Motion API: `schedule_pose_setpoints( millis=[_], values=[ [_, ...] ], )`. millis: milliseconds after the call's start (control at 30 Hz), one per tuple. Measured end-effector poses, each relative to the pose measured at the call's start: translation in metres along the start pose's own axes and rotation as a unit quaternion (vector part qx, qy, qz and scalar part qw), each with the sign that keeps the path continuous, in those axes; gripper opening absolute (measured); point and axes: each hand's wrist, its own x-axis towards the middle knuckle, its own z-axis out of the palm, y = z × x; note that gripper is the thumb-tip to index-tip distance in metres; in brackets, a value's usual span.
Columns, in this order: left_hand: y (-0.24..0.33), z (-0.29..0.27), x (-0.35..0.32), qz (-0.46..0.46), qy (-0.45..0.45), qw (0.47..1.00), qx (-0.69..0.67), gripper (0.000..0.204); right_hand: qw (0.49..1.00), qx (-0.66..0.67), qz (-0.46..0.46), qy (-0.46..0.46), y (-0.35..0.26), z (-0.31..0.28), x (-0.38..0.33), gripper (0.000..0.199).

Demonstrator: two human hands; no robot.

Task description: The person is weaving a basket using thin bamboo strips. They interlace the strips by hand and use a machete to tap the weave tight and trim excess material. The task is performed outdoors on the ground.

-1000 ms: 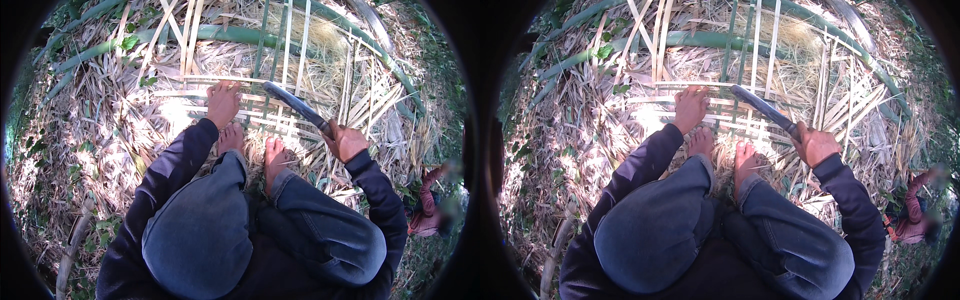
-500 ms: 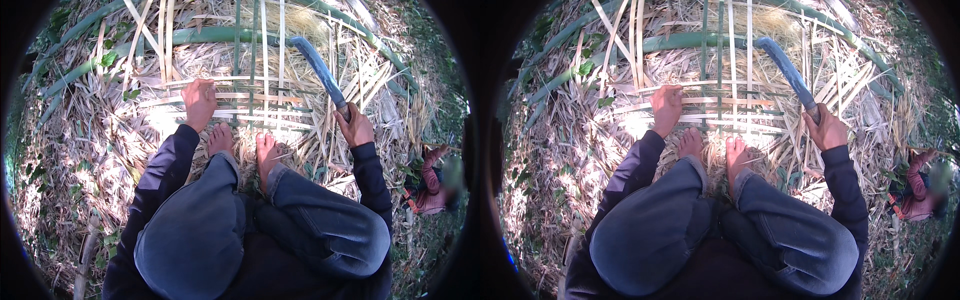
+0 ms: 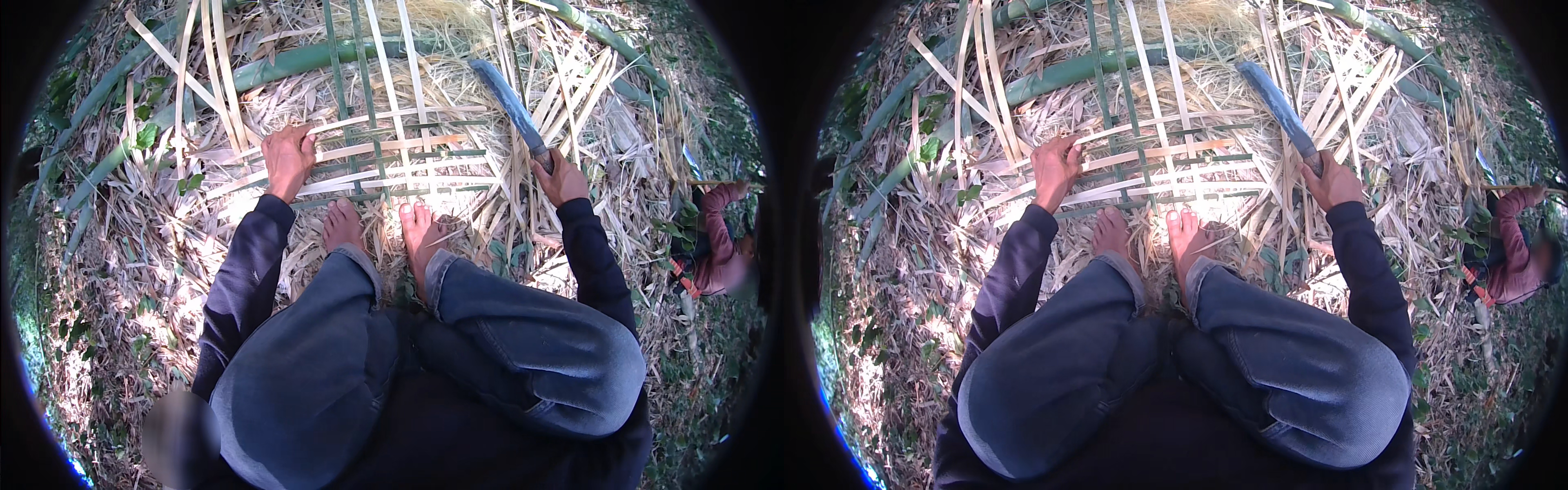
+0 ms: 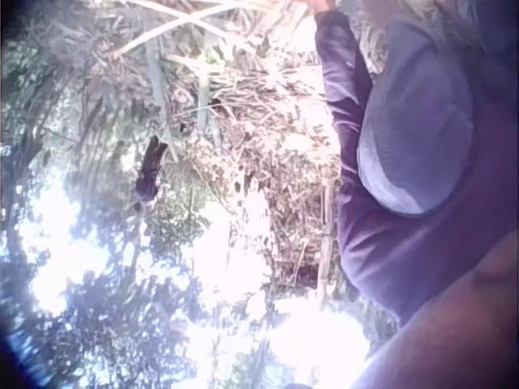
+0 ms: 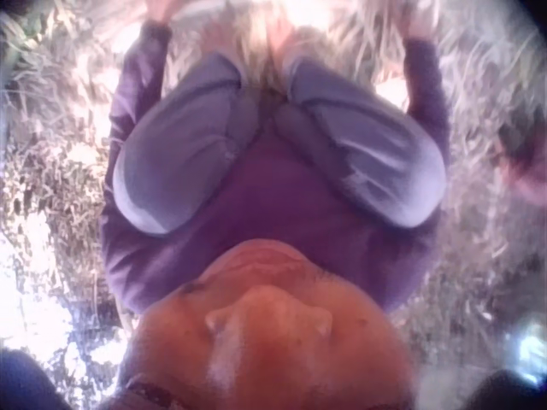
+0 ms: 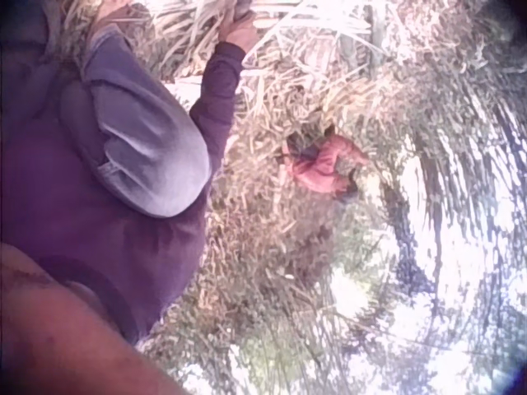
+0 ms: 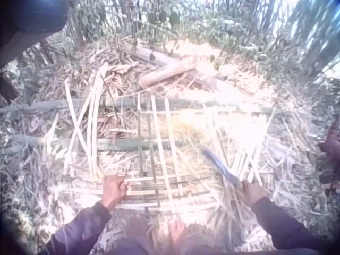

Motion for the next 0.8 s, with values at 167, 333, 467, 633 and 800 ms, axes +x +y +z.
schedule_pose_setpoints(
  millis=[167, 333, 467, 633, 800],
  values=[
    [-0.001, -0.004, 0.003, -0.009, 0.002, 1.0, -0.001, 0.019, 1.0, 0.019, 0.007, 0.02, 0.02, 0.025, 0.002, 0.058],
    [-0.006, -0.002, 0.005, -0.014, 0.003, 1.0, -0.023, 0.017, 0.991, 0.134, 0.008, -0.004, 0.056, 0.063, 0.014, 0.05],
    [0.002, -0.004, 0.007, 0.014, 0.032, 0.999, -0.012, 0.018, 0.996, 0.084, 0.015, 0.005, 0.063, 0.079, 0.019, 0.047],
    [0.017, -0.006, 0.0, 0.069, 0.095, 0.993, 0.003, 0.021, 0.973, 0.073, -0.036, 0.216, 0.013, 0.059, 0.023, 0.032],
    [0.03, 0.008, 0.018, -0.002, 0.027, 0.999, -0.033, 0.027, 0.935, 0.211, -0.152, 0.241, -0.064, 0.03, 0.047, 0.024]
  ],
)
